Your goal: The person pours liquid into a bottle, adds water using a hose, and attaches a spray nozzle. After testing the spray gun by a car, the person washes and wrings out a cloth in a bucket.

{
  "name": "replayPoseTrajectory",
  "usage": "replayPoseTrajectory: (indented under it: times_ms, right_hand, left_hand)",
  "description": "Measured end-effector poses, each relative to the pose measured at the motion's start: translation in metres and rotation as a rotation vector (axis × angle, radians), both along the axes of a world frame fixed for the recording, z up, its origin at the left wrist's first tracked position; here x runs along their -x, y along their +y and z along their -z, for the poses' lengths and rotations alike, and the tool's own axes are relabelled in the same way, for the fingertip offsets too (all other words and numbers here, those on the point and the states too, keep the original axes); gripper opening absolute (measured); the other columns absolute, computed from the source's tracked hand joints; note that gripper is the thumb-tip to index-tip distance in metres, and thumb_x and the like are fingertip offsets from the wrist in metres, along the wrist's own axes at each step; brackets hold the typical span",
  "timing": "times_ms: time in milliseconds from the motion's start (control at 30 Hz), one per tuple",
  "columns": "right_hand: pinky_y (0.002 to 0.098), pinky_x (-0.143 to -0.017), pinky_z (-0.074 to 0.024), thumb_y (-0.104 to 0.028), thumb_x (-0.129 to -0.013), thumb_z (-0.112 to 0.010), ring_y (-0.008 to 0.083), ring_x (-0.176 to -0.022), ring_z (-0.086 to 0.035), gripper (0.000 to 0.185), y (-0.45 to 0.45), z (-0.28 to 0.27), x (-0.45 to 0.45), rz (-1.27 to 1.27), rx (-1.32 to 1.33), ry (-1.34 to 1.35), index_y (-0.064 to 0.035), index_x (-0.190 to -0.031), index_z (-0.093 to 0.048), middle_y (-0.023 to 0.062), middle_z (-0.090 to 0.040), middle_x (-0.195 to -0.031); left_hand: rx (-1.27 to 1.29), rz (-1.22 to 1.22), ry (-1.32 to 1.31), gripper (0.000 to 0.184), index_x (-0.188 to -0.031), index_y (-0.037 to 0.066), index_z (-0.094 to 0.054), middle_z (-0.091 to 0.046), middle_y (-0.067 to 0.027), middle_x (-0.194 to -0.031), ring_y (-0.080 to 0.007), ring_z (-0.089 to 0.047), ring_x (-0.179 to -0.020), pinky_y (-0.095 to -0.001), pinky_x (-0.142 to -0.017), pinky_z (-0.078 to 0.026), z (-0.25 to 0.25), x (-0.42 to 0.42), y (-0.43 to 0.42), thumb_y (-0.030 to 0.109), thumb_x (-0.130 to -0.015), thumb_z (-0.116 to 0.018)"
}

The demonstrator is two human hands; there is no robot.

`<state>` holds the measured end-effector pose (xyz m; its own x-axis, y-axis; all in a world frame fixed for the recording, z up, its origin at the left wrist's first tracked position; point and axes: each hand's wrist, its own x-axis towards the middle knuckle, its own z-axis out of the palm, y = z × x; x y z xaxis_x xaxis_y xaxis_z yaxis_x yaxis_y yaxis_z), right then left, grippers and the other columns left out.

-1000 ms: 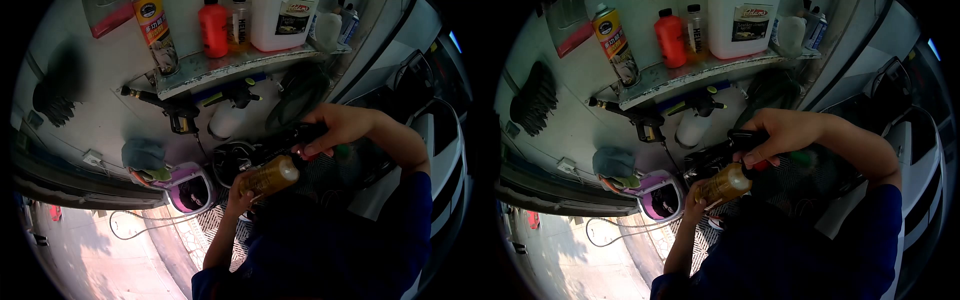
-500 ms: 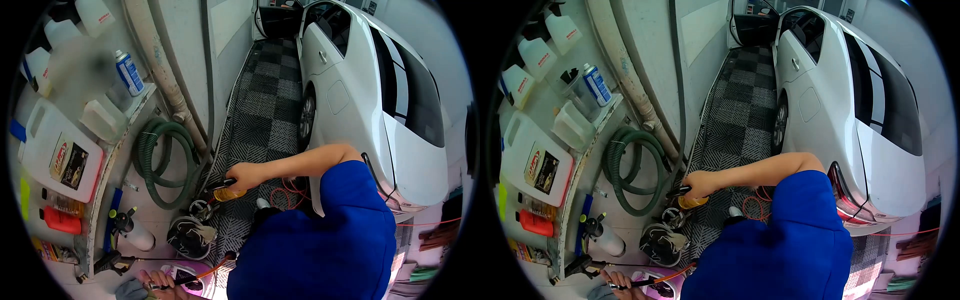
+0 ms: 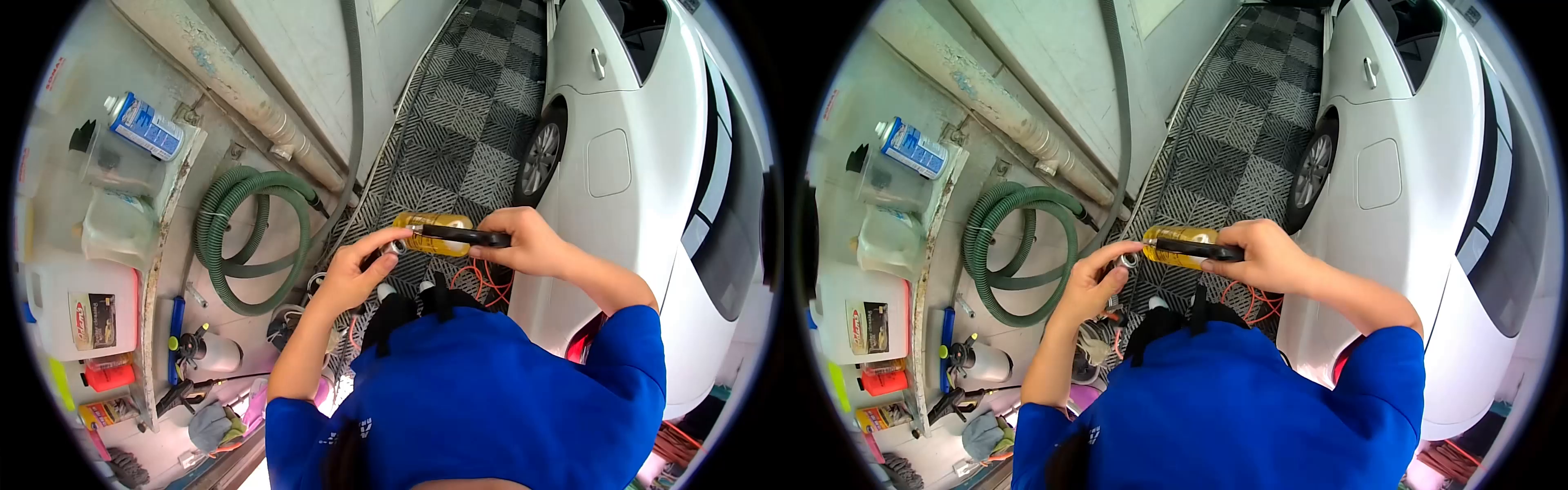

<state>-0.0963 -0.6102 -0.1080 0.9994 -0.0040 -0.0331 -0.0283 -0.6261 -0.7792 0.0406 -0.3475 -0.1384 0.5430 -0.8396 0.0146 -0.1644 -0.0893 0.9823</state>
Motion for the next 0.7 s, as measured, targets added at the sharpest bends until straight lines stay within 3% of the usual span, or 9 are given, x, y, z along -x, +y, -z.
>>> replayPoseTrajectory:
  times_ms: [67, 100, 133, 233, 300, 367, 433, 633, 700]
  right_hand:
    - [0.0332, -0.05, -0.0407, -0.025, -0.079, -0.076, 0.022, -0.052, -0.052, 0.026, -0.011, -0.005, -0.003, 0.047, -0.027, -0.001, -0.0006, -0.082, -0.068, 0.0108, -0.054, -0.06]
    - [0.0326, -0.049, -0.0399, -0.023, -0.079, -0.076, 0.0207, -0.052, -0.051, 0.025, -0.016, -0.009, -0.006, 0.09, -0.099, 0.012, -0.0005, -0.081, -0.067, 0.0097, -0.055, -0.061]
    - [0.0321, -0.049, -0.039, -0.021, -0.078, -0.077, 0.0195, -0.052, -0.05, 0.023, -0.021, -0.011, -0.011, 0.137, -0.168, 0.021, -0.0003, -0.08, -0.067, 0.0086, -0.055, -0.062]
    - [0.0308, -0.049, -0.0392, -0.019, -0.078, -0.077, 0.0169, -0.053, -0.05, 0.022, -0.039, 0.002, -0.029, 0.12, -0.152, -0.082, 0.0003, -0.08, -0.067, 0.0071, -0.056, -0.063]
    - [0.0292, -0.049, -0.0398, -0.018, -0.078, -0.077, 0.0152, -0.053, -0.052, 0.021, -0.049, -0.001, -0.045, 0.172, -0.135, -0.054, 0.0004, -0.08, -0.067, 0.007, -0.057, -0.063]
    - [0.0284, -0.048, -0.04, -0.016, -0.078, -0.077, 0.0142, -0.053, -0.053, 0.02, -0.059, 0.0, -0.06, 0.249, -0.164, -0.009, 0.0003, -0.081, -0.067, 0.0066, -0.057, -0.063]
    - [0.0285, -0.047, -0.0395, -0.016, -0.077, -0.078, 0.0139, -0.053, -0.053, 0.02, -0.069, 0.0, -0.081, 0.322, -0.253, 0.03, 0.0006, -0.082, -0.067, 0.0066, -0.057, -0.063]
    - [0.0288, -0.048, -0.0395, -0.016, -0.077, -0.078, 0.014, -0.054, -0.053, 0.021, -0.116, -0.002, -0.144, 0.457, -0.13, 0.018, 0.0005, -0.084, -0.067, 0.0057, -0.058, -0.065]
    - [0.0292, -0.048, -0.0395, -0.016, -0.077, -0.078, 0.015, -0.055, -0.053, 0.021, -0.139, 0.003, -0.165, 0.5, -0.137, -0.003, 0.0005, -0.083, -0.067, 0.006, -0.059, -0.066]
  left_hand:
    - [-0.074, 0.05, 0.277, 0.047, -0.127, 0.003, -0.058, -0.057, -0.0012, -0.085, -0.0061, -0.048, -0.068, -0.0218, -0.061, -0.039, 0.004, -0.017, -0.024, 0.033, -0.092, -0.063]
    - [-0.081, 0.061, 0.284, 0.047, -0.127, 0.003, -0.058, -0.057, -0.0012, -0.085, -0.0061, -0.048, -0.068, -0.0218, -0.061, -0.039, 0.01, -0.025, -0.038, 0.033, -0.092, -0.063]
    - [0.066, 0.092, 0.173, 0.045, -0.124, 0.002, -0.061, -0.059, -0.0007, -0.085, -0.0057, -0.048, -0.069, -0.0219, -0.061, -0.039, 0.019, -0.035, -0.053, 0.034, -0.092, -0.063]
    - [0.251, 0.113, 0.193, 0.044, -0.119, 0.0, -0.063, -0.061, 0.0007, -0.084, -0.0038, -0.048, -0.069, -0.0196, -0.06, -0.041, 0.024, -0.063, -0.088, 0.034, -0.092, -0.065]
    - [0.093, 0.172, 0.237, 0.041, -0.118, 0.0, -0.064, -0.06, 0.0007, -0.085, -0.0035, -0.049, -0.069, -0.0181, -0.064, -0.047, 0.015, -0.09, -0.104, 0.032, -0.092, -0.064]
    - [0.096, 0.225, 0.206, 0.037, -0.115, 0.001, -0.065, -0.06, 0.0008, -0.088, -0.0042, -0.05, -0.071, -0.0177, -0.067, -0.047, 0.02, -0.12, -0.121, 0.029, -0.091, -0.065]
    - [0.111, 0.254, 0.199, 0.033, -0.112, 0.001, -0.066, -0.06, 0.0012, -0.085, -0.0038, -0.049, -0.07, -0.0164, -0.062, -0.041, 0.026, -0.15, -0.141, 0.026, -0.091, -0.066]
    - [0.018, 0.336, 0.119, 0.03, -0.112, -0.002, -0.065, -0.063, -0.001, -0.088, -0.0073, -0.056, -0.079, -0.0223, -0.073, -0.047, 0.044, -0.243, -0.202, 0.018, -0.089, -0.067]
    - [0.021, 0.333, 0.139, 0.027, -0.107, 0.0, -0.066, -0.07, -0.0085, -0.094, -0.0124, -0.065, -0.086, -0.026, -0.08, -0.05, 0.054, -0.265, -0.23, 0.018, -0.088, -0.068]
